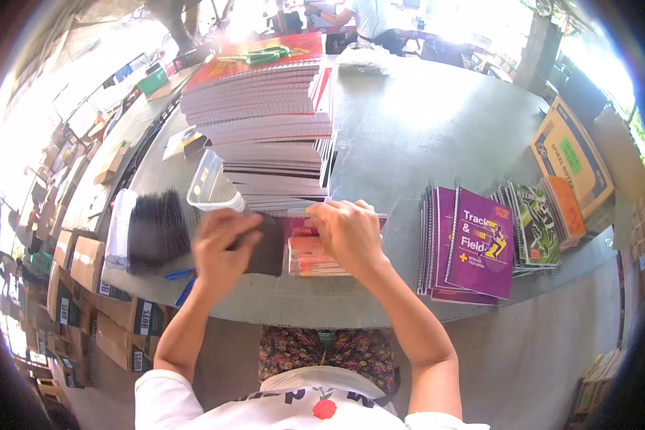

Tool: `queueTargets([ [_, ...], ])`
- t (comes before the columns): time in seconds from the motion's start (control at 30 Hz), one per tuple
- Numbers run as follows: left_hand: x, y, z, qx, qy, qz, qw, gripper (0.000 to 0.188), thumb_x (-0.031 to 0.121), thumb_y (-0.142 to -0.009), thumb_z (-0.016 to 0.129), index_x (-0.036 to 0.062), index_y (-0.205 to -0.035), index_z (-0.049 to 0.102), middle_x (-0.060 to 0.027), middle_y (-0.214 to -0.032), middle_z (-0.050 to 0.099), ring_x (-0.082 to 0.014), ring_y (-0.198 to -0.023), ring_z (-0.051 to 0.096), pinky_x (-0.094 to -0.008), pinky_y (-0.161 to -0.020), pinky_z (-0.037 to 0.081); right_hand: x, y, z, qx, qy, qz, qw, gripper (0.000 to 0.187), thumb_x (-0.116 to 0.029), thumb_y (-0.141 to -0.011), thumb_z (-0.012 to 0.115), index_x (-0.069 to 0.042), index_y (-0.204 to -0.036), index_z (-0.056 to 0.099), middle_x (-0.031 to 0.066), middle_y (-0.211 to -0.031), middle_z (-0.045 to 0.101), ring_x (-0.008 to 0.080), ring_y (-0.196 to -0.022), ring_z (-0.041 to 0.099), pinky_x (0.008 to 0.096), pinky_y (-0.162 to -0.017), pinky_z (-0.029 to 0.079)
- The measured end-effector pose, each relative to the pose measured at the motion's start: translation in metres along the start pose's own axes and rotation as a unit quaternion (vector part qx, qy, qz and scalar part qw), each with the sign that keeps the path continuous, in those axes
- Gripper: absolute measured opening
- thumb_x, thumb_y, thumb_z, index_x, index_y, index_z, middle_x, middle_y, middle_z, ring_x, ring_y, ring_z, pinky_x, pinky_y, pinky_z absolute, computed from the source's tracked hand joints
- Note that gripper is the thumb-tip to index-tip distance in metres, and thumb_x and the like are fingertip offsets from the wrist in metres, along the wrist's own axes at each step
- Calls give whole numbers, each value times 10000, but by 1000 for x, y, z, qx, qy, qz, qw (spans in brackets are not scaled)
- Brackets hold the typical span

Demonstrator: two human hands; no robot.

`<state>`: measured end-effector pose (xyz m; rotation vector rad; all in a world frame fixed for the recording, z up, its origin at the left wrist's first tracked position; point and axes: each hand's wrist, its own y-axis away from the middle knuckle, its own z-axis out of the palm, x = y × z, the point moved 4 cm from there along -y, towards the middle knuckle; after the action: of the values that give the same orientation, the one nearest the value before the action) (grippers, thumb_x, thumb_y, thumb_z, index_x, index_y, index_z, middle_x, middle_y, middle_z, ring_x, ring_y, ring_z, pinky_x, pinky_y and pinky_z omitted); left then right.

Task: The person prepares notebooks by applying a small adhesive strip to the spine of each book and then using wire cutters to trim excess material from the spiral binding.

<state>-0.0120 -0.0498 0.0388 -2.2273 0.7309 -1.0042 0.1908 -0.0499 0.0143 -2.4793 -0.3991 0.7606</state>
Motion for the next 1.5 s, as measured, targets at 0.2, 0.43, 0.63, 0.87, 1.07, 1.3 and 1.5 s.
queueTargets([
  [0.2, 5, -1, 12, 3, -44, 64, 997, 163, 38, -711, 702, 46, -869, 667, -77, -871, 607, -236, -814, 565, -294, -664, 452, -4, 0, -2, 25, 31, -13, 999, 75, -140, -784, 601, -104, -832, 646, 35, -755, 655, 206, -725, 625, 363, -690, 425],
  [0.43, 6, -9, 17, 16, -54, 47, 997, 221, 43, -712, 714, 73, -928, 674, -77, -911, 569, -201, -782, 580, -292, -633, 469, -10, 10, -15, 11, 45, -50, 998, 92, -133, -778, 617, -96, -861, 618, 64, -798, 640, 233, -811, 615, 368, -780, 416],
  [0.63, 19, -28, 12, 75, -59, 88, 992, 228, 38, -711, 698, 86, -933, 683, -75, -844, 592, -201, -804, 590, -317, -708, 483, 58, 31, -26, -26, -404, 211, 890, 210, -91, -743, 736, 4, -920, 676, 74, -833, 679, 79, -710, 615, 221, -622, 515],
  [0.87, 31, -36, 15, 90, -24, 64, 994, 259, 66, -702, 713, 104, -955, 676, -97, -889, 597, -271, -860, 569, -340, -747, 464, 67, 47, 10, 110, -592, 167, 781, 183, -85, -778, 710, 0, -935, 671, 48, -872, 665, 86, -777, 595, 222, -706, 506],
  [1.07, 29, -33, 31, -9, 42, 26, 999, 216, 100, -728, 710, 65, -935, 662, -94, -916, 592, -244, -846, 579, -323, -730, 473, 64, 46, 9, 70, -598, 156, 783, 116, -27, -817, 649, -6, -930, 663, 40, -895, 658, 83, -805, 587, 224, -710, 509],
  [1.3, 41, -34, 42, -88, 39, 9, 995, 192, 76, -723, 708, 69, -909, 663, -56, -885, 584, -196, -819, 594, -317, -681, 487, 70, 47, 10, 97, -589, 194, 778, 128, -20, -795, 664, 0, -922, 662, 60, -865, 672, 91, -798, 608, 222, -721, 518],
  [1.5, 47, -22, 71, -220, 25, 85, 972, 192, 46, -741, 689, 54, -925, 635, -68, -889, 591, -192, -846, 601, -341, -721, 501, 67, 47, 3, 95, -575, 196, 789, 134, -45, -812, 663, -3, -940, 659, 41, -893, 662, 64, -782, 574, 211, -706, 488],
])
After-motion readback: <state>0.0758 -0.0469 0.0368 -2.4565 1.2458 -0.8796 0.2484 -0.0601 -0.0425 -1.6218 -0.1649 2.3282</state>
